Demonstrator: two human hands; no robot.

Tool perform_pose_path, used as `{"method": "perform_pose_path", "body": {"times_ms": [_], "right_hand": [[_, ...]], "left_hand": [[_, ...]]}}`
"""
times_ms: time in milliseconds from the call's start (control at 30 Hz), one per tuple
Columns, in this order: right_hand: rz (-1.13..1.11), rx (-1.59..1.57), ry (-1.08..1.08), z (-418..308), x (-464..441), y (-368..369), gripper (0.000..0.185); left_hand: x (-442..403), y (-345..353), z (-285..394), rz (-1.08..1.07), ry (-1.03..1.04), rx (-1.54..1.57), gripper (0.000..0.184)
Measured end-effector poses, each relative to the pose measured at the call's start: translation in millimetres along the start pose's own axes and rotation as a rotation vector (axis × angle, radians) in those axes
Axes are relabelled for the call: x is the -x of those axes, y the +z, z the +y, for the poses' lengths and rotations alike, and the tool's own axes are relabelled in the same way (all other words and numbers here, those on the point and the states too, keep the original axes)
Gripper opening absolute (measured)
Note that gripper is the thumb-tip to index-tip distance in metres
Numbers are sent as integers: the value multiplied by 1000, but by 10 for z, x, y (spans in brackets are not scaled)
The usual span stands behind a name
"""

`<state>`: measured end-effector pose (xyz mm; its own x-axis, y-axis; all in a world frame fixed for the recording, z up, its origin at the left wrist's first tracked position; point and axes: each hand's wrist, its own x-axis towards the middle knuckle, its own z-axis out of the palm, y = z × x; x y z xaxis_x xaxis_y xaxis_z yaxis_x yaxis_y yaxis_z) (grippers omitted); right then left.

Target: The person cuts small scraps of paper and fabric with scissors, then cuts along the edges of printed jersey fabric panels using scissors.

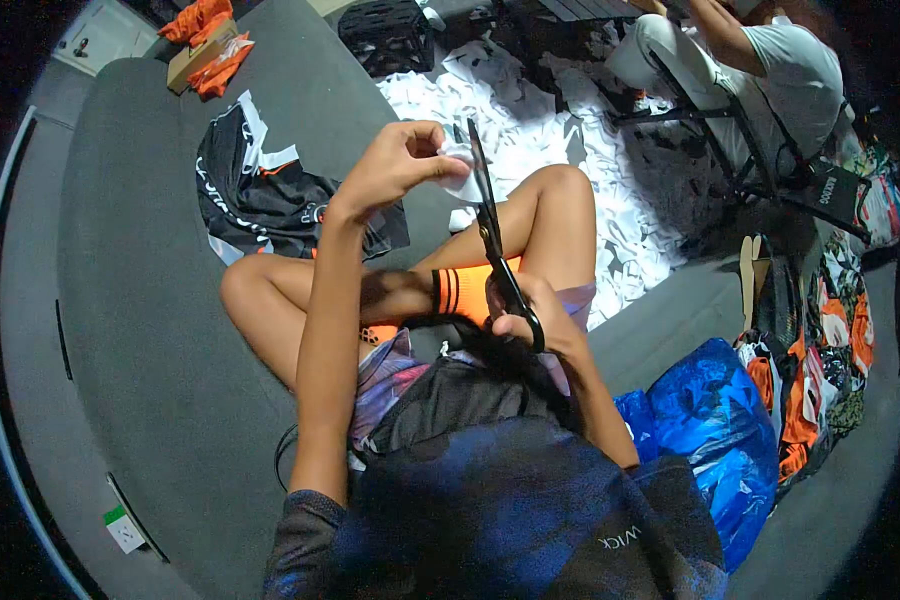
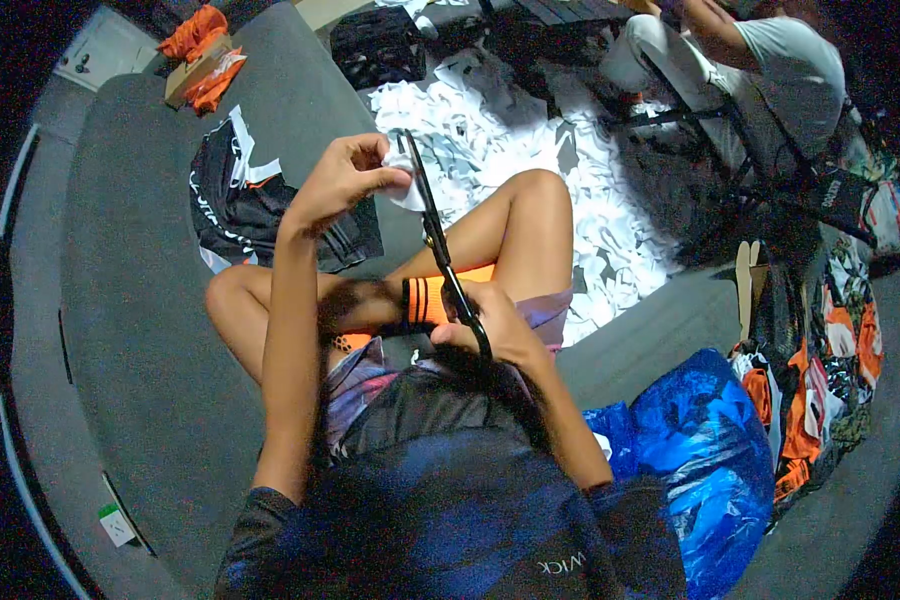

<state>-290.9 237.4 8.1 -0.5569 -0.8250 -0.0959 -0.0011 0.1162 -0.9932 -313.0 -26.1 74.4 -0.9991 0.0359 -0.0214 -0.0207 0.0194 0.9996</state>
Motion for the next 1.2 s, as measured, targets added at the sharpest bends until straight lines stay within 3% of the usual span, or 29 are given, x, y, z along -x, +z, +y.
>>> {"method": "perform_pose_path", "body": {"times_ms": [133, 233, 533, 633, 933, 1067, 1200], "right_hand": [[-29, 26, 19, -5, -7, -41, 62], [23, -14, -40, -35, -10, -30, 53], [21, -12, -45, -70, -4, -107, 49], [58, 28, -7, -76, 22, -116, 39], [182, -149, 129, -34, 80, 23, 35], [43, -248, 145, 31, 47, -9, 35], [-35, -256, 45, 367, 52, 31, 48]], "left_hand": [[-5, -28, -29, 4, 7, -5, 17], [8, -47, -26, -8, 22, -6, 17], [45, -82, -35, -23, 40, -1, 19], [34, -63, -59, -28, 19, 11, 19], [-50, 1, -219, -76, -4, 32, 19], [-186, 22, -432, 90, 52, 24, 16], [-374, -26, -740, 124, 60, -108, 15]]}}
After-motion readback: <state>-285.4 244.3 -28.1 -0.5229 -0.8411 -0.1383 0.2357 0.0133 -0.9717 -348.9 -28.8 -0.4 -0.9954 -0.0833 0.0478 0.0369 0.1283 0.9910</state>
